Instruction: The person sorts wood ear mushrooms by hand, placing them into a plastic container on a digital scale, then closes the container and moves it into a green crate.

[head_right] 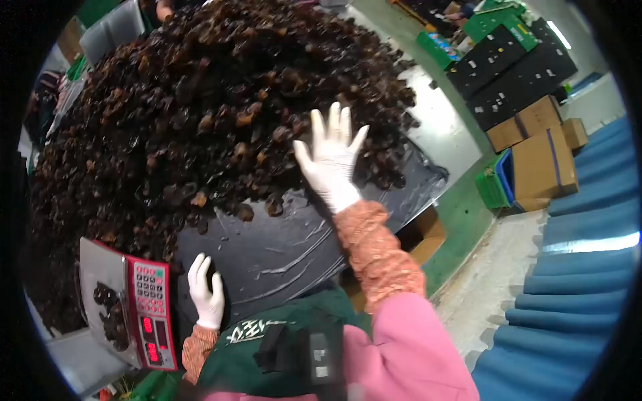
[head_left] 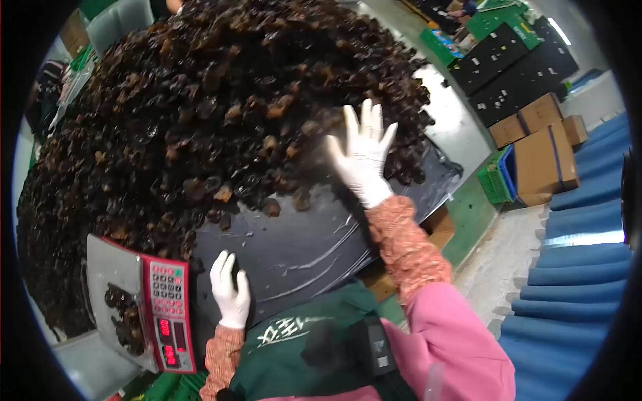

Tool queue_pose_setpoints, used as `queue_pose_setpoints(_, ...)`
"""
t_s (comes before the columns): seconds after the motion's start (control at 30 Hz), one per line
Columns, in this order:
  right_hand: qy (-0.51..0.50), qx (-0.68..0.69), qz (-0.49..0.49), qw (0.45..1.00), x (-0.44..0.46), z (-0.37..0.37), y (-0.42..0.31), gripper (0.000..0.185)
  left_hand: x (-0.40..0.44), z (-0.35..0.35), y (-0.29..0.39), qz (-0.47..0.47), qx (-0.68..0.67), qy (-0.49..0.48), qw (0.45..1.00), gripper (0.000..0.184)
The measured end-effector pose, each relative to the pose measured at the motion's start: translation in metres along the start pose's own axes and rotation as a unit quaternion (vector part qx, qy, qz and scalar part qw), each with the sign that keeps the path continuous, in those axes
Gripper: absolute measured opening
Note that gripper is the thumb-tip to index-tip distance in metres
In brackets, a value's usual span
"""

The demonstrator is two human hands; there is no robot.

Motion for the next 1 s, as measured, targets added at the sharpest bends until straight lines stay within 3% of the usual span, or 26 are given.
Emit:
queue_pose_setpoints(0.1, 0.006, 0.007, 0.04, 0.999, 0.005, 0.039, -0.024, 0.065, -0.002, 0.005, -0.005, 0.013, -0.005, 0.006, 1.0, 0.046)
queue_pose_setpoints(0.17, -0.113, 0.086, 0.051, 0.989, -0.013, 0.058, -0.06, 0.061, -0.002, 0.005, -0.005, 0.009, -0.013, 0.011, 1.0, 0.045)
queue_pose_setpoints(0.23, -0.133, 0.08, 0.025, 0.988, -0.035, 0.06, -0.083, 0.052, 0.0, 0.005, -0.005, 0.005, -0.013, 0.008, 1.0, 0.045)
queue_pose_setpoints(0.27, -0.074, 0.117, 0.007, 0.99, -0.042, 0.055, -0.088, 0.044, 0.0, 0.005, -0.005, 0.004, -0.016, 0.009, 1.0, 0.045)
queue_pose_setpoints(0.3, -0.066, 0.092, -0.006, 0.994, -0.044, 0.044, -0.092, 0.041, -0.001, 0.005, -0.006, 0.003, -0.018, 0.009, 1.0, 0.044)
queue_pose_setpoints(0.47, -0.05, 0.215, -0.092, 0.971, -0.06, 0.023, -0.104, 0.037, -0.001, 0.006, -0.007, 0.003, -0.015, 0.006, 1.0, 0.046)
queue_pose_setpoints(0.6, -0.072, 0.269, -0.151, 0.948, -0.08, 0.016, -0.138, 0.041, -0.002, 0.006, -0.006, 0.003, -0.013, 0.01, 1.0, 0.047)
queue_pose_setpoints(0.73, -0.118, 0.301, -0.231, 0.918, -0.091, 0.006, -0.161, 0.057, -0.003, 0.005, -0.006, -0.008, -0.022, -0.001, 1.0, 0.047)
queue_pose_setpoints(0.87, -0.076, 0.223, -0.133, 0.963, -0.066, 0.01, -0.131, 0.062, -0.003, 0.006, -0.006, 0.0, -0.025, 0.003, 1.0, 0.049)
queue_pose_setpoints(0.97, -0.125, 0.187, -0.059, 0.973, -0.066, 0.025, -0.124, 0.061, -0.004, 0.007, -0.008, 0.001, -0.024, 0.005, 1.0, 0.049)
queue_pose_setpoints(1.0, -0.168, 0.225, -0.097, 0.955, -0.077, 0.03, -0.135, 0.06, -0.004, 0.007, -0.008, 0.001, -0.024, 0.006, 1.0, 0.049)
Point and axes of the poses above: each hand's wrist, its own x-axis towards the middle knuckle, its own z-axis out of the palm, y = z × x, the point moved 9 cm from there along x, towards the middle knuckle, and after that the axes turned 3 degrees about z, right-handed, at the moved point
